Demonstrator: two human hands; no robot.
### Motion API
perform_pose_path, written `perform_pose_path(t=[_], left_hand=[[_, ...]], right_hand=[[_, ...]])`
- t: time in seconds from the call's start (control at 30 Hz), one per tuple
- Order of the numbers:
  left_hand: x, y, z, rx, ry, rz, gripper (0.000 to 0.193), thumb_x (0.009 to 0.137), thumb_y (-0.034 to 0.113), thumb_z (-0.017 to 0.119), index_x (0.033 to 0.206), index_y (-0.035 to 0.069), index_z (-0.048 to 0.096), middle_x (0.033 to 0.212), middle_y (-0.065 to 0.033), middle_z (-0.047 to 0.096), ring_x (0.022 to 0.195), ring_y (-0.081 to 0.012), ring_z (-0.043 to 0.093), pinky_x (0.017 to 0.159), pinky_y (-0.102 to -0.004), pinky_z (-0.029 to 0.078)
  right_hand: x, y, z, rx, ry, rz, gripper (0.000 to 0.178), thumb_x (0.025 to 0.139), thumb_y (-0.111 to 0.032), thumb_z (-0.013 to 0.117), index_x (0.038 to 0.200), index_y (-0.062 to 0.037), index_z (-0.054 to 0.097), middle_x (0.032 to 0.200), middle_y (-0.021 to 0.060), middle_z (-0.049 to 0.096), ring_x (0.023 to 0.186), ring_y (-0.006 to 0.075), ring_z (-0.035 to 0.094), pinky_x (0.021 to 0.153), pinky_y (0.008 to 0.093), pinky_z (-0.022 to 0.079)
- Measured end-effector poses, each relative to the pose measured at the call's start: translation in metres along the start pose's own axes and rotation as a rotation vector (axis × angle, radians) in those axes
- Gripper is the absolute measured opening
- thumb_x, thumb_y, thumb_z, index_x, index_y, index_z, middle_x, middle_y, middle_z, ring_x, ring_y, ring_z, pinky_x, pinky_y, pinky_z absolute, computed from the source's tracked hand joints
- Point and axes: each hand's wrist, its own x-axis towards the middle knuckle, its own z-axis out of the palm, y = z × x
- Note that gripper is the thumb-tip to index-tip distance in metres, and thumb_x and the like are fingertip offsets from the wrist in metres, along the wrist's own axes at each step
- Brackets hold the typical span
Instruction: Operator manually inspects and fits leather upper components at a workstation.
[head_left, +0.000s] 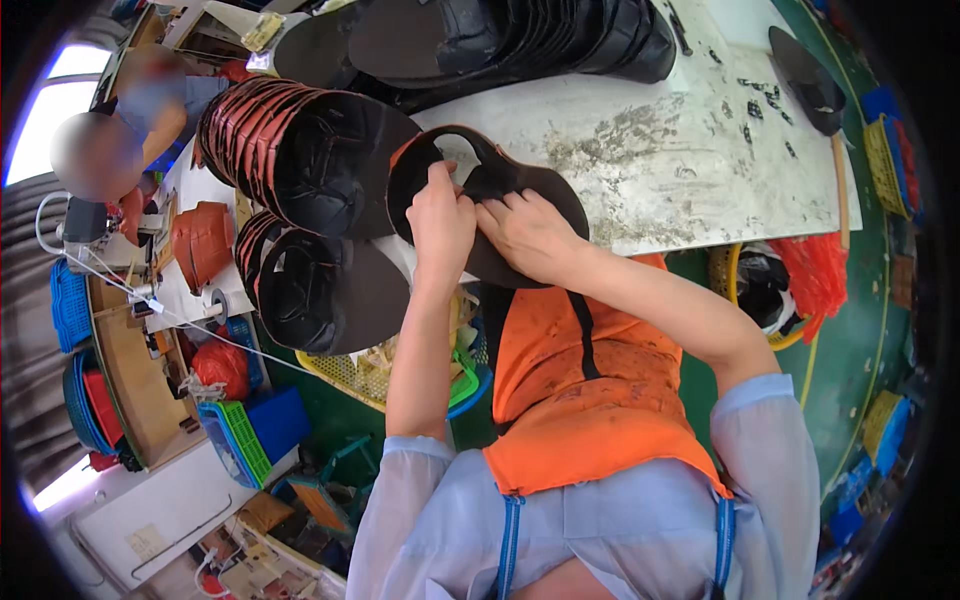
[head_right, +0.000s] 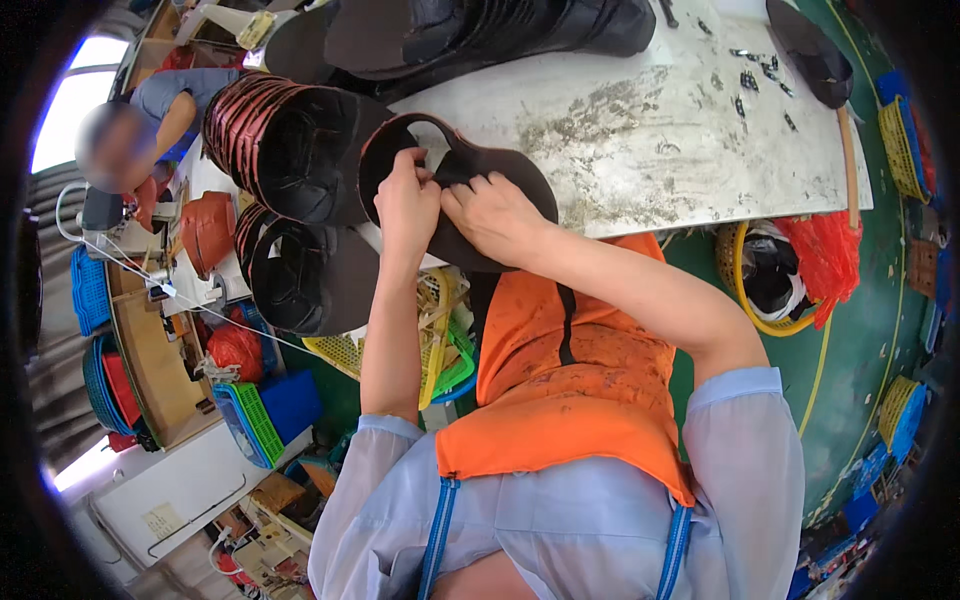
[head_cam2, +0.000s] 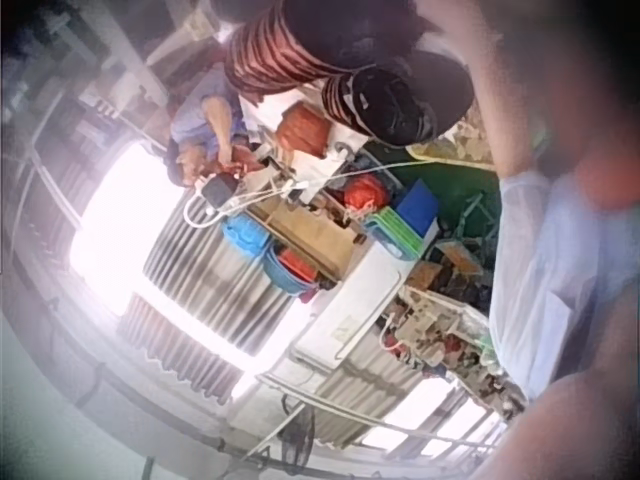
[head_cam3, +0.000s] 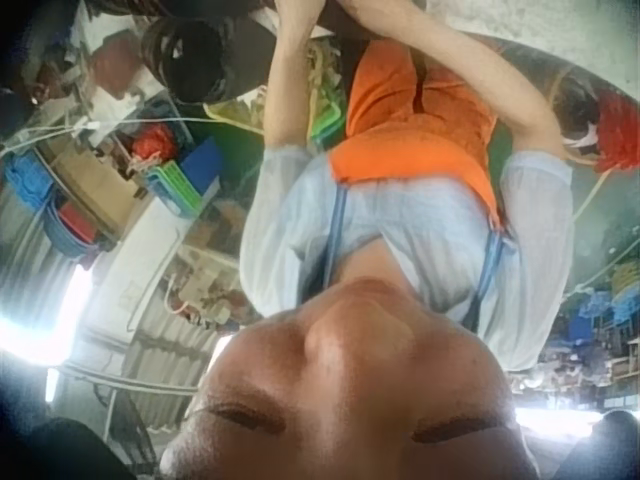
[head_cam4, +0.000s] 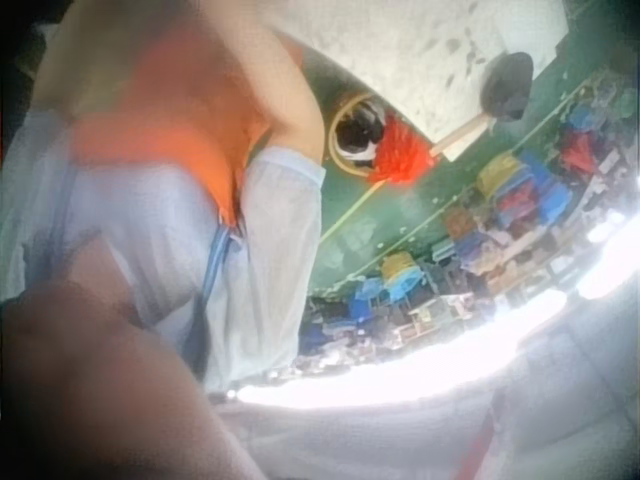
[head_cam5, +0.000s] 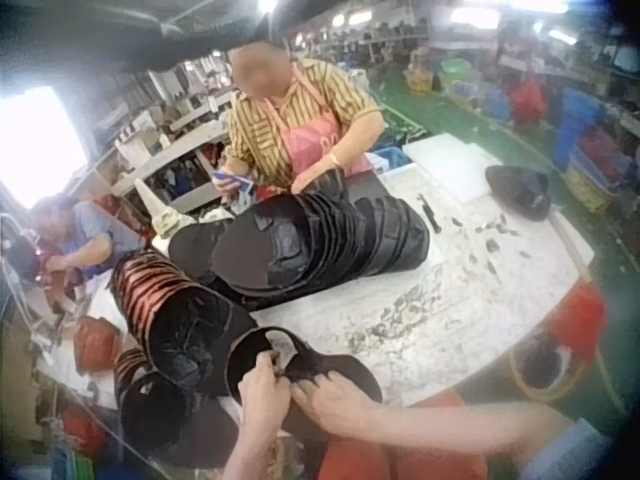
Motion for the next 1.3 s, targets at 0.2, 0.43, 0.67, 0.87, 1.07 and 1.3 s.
perform_pose_path(t=[0.2,0.43,0.67,0.87,1.07,1.3], left_hand=[[0.003,-0.005,0.006,0.048,-0.047,0.027,0.035,0.080,0.004,0.060,0.115,0.002,0.063,0.093,-0.0185,0.073,0.093,-0.0395,0.069,0.085,-0.0465,0.053],[0.005,0.000,-0.003,0.138,0.038,0.030,0.030,0.083,0.009,0.061,0.112,0.003,0.064,0.089,-0.0230,0.071,0.090,-0.0436,0.069,0.081,-0.0520,0.053],[-0.015,-0.011,0.044,0.106,0.381,0.151,0.019,0.083,0.014,0.064,0.101,0.010,0.070,0.075,-0.0158,0.070,0.069,-0.0328,0.070,0.063,-0.0457,0.055],[-0.058,0.005,0.054,-0.164,0.475,0.332,0.022,0.082,0.005,0.058,0.103,0.004,0.063,0.089,-0.0144,0.067,0.080,-0.0325,0.067,0.071,-0.0409,0.055],[-0.065,-0.003,0.049,-0.219,0.315,0.254,0.045,0.079,0.007,0.071,0.120,0.004,0.053,0.102,-0.0153,0.066,0.099,-0.0319,0.067,0.083,-0.0403,0.055],[-0.047,0.002,0.038,0.086,0.195,0.255,0.046,0.069,0.015,0.078,0.109,0.007,0.057,0.089,-0.0100,0.063,0.090,-0.0300,0.065,0.087,-0.0430,0.053]], right_hand=[[-0.005,-0.011,0.015,-0.117,0.131,0.033,0.028,0.083,-0.012,0.059,0.109,-0.0064,0.062,0.100,0.0077,0.056,0.080,0.0255,0.057,0.070,0.0356,0.046],[0.024,-0.024,0.003,-0.239,-0.020,0.135,0.021,0.081,-0.014,0.062,0.099,-0.0048,0.067,0.108,0.0093,0.055,0.084,0.0260,0.061,0.071,0.0380,0.048],[0.008,-0.003,-0.001,0.168,-0.007,0.115,0.036,0.085,-0.009,0.052,0.118,0.0046,0.058,0.122,0.0213,0.056,0.099,0.0397,0.058,0.088,0.0475,0.047],[0.018,0.001,-0.084,0.056,0.207,-0.208,0.062,0.073,0.002,0.063,0.133,0.0027,0.051,0.120,0.0189,0.058,0.107,0.0383,0.059,0.093,0.0453,0.050],[0.003,0.036,-0.049,0.151,-0.067,-0.266,0.055,0.073,-0.003,0.069,0.127,0.0022,0.057,0.119,0.0170,0.060,0.107,0.0348,0.062,0.090,0.0417,0.054],[-0.001,0.079,-0.011,0.287,0.081,-0.284,0.025,0.083,-0.008,0.061,0.106,0.0003,0.069,0.108,0.0180,0.066,0.101,0.0363,0.064,0.086,0.0426,0.054]])
